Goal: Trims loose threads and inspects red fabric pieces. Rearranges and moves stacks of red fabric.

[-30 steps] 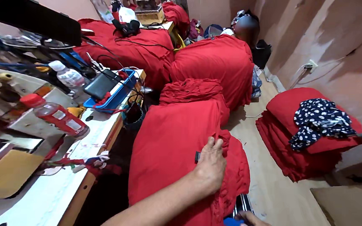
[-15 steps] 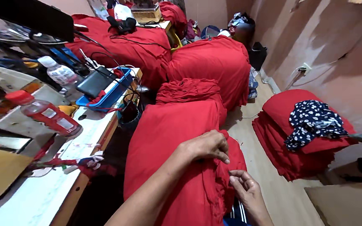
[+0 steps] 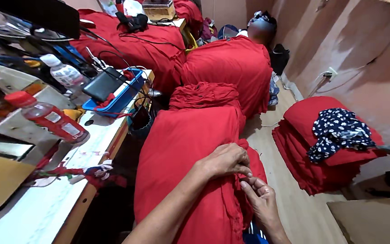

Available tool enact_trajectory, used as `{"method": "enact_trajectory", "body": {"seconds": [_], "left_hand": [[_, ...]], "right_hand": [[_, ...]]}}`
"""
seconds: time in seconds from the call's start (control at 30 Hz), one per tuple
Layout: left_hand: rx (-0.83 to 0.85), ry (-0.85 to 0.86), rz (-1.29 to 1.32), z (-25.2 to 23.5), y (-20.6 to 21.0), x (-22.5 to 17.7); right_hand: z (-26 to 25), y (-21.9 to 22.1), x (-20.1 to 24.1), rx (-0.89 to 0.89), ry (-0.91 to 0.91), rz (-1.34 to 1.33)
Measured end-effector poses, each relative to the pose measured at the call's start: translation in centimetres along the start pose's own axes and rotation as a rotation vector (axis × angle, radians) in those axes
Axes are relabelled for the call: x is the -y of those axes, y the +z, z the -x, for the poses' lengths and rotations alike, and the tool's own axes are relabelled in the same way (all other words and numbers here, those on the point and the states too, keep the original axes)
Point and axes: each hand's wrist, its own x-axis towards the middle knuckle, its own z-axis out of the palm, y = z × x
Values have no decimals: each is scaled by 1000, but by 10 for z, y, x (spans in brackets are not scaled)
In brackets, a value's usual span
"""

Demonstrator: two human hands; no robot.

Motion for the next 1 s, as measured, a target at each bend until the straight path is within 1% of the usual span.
{"method": "enact_trajectory", "body": {"seconds": [0.07, 0.1, 0.17, 0.27, 0.3, 0.33, 0.4, 0.43, 0.57, 0.63, 0.67, 0.73, 0.8, 0.87, 1.0], "left_hand": [[-32, -3, 9, 1, 2, -1], [-76, -11, 23, 2, 4, -1], [-228, -17, 80, 4, 12, -2], [-504, 41, 203, 10, 28, -3], [-570, 47, 237, 13, 31, -6], [-603, 28, 253, 18, 32, -11], [-567, -53, 248, 29, 32, -22], [-563, -65, 224, 33, 34, -26], [-796, -8, 63, 53, 54, -40], [-902, -58, 20, 67, 64, -53], [-937, -112, -19, 76, 70, -62], [-951, -252, -92, 92, 88, -79], [-939, -335, -112, 102, 109, -90], [-959, -345, -17, 111, 124, -93], [-969, -370, 469, 131, 121, -91]], "right_hand": [[1, -1, -2, 0, 18, 13], [2, -2, -3, -6, 37, 15], [4, -3, 0, -30, 101, 11], [11, -13, 1, -50, 170, -7], [14, -17, 1, -56, 182, -16], [17, -21, 0, -59, 196, -20], [25, -30, 1, -60, 225, -2], [28, -33, 2, -66, 239, 8], [40, -40, 7, -75, 261, 24], [44, -42, 12, -70, 258, 30], [46, -42, 15, -64, 250, 33], [49, -42, 20, -41, 223, 49], [51, -40, 26, -7, 192, 68], [53, -38, 31, 39, 156, 95], [58, -33, 40, 127, 113, 105]]}}
